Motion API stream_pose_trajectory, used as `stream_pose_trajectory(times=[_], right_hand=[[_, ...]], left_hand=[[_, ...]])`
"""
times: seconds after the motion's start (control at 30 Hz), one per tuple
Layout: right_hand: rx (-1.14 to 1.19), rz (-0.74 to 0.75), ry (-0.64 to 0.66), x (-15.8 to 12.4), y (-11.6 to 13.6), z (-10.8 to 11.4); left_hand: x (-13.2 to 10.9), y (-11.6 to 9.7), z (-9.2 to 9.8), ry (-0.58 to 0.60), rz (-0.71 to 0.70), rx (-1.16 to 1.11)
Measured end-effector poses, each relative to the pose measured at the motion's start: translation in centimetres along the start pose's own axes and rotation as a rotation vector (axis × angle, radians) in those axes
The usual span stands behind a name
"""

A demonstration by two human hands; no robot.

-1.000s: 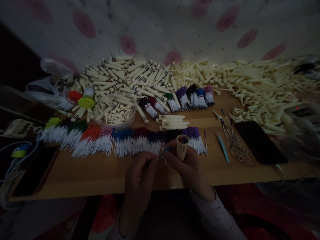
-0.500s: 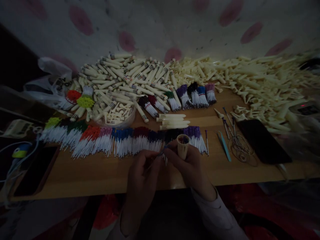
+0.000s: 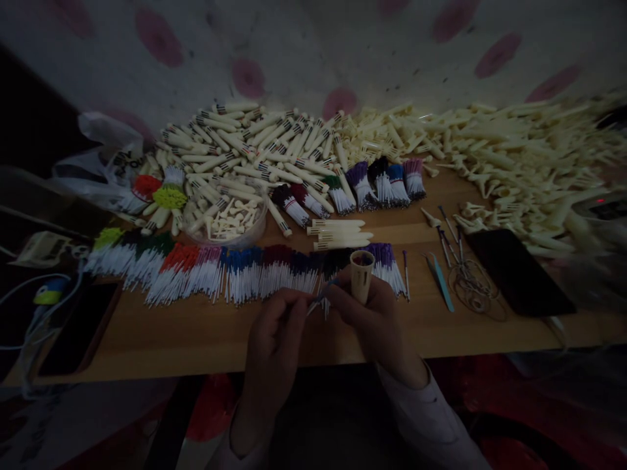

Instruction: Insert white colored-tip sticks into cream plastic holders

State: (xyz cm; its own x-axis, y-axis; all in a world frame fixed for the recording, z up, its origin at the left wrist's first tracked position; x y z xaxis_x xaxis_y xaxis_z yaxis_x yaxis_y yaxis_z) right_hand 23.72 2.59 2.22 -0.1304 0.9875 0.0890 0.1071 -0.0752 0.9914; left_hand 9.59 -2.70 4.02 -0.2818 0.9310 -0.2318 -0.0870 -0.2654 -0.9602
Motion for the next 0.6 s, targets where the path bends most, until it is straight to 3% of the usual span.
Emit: stream_pose_trajectory(times=[0.33,0.6], right_hand=[[0.087,-0.077,-0.067,-0.4,0.1,-0.5],[0.136,-0.089,-0.022,-0.4,0.2,-0.2]], left_hand=[[0.7,0.1,-0.4,0.155,0.195,-0.184],[1.3,1.4,-0.3,0.330,0.333,-0.271]])
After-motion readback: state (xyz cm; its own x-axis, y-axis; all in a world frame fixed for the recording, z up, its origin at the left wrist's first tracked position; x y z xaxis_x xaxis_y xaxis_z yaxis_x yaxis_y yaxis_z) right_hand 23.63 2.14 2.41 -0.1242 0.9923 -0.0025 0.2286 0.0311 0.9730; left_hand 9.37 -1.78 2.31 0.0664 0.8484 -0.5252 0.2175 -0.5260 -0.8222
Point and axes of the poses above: each hand's wrist, its own x-axis towards the middle knuckle, its own z-axis out of the back of the hand, y = z × x, the point moved 3 cm from there along x, towards the middle knuckle, and after that the axes turned 10 degrees about z, right-handed, at the moved point
